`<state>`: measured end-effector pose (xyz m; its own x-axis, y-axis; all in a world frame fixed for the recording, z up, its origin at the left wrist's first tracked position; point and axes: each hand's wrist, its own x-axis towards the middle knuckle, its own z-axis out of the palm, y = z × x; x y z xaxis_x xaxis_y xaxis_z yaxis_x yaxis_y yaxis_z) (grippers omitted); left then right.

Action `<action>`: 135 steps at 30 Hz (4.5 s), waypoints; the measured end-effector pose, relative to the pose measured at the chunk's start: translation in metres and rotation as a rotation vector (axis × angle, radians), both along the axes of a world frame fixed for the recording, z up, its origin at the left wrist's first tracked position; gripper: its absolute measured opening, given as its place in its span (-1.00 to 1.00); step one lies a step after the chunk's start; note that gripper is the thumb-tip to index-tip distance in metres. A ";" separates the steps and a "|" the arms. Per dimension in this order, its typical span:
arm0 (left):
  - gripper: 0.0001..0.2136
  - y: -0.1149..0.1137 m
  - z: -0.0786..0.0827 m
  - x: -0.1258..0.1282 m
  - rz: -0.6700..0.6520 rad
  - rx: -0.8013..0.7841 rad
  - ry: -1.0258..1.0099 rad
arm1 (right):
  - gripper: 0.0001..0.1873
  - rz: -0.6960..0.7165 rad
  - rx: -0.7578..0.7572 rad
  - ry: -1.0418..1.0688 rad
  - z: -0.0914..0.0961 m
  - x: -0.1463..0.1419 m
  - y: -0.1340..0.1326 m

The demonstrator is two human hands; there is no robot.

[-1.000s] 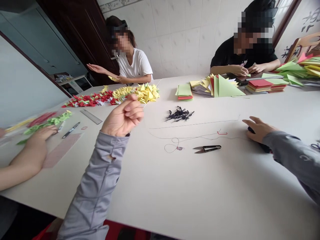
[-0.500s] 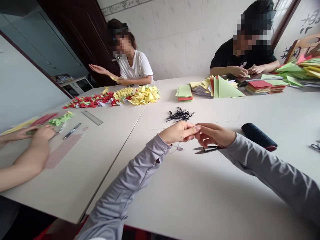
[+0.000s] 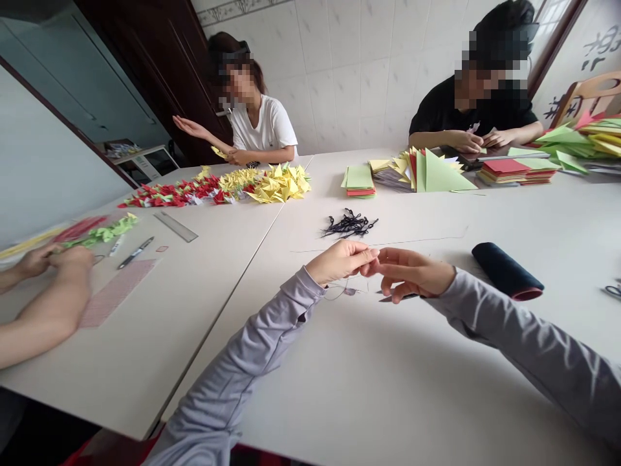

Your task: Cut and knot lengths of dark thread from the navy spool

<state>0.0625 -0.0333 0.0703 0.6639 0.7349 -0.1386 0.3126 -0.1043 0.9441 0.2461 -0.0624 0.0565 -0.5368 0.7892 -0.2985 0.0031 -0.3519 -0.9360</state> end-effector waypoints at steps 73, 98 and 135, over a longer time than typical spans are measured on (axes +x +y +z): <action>-0.73 0.004 -0.060 0.023 0.410 -0.469 -0.451 | -0.75 -0.473 1.230 -0.927 -0.049 -0.008 0.000; -0.77 0.004 -0.065 0.023 0.448 -0.488 -0.505 | -0.68 -0.321 1.338 -1.159 -0.063 -0.012 -0.007; -0.70 -0.004 -0.063 0.025 0.301 -0.381 -0.482 | -0.82 -0.458 0.967 -0.494 -0.055 0.006 0.020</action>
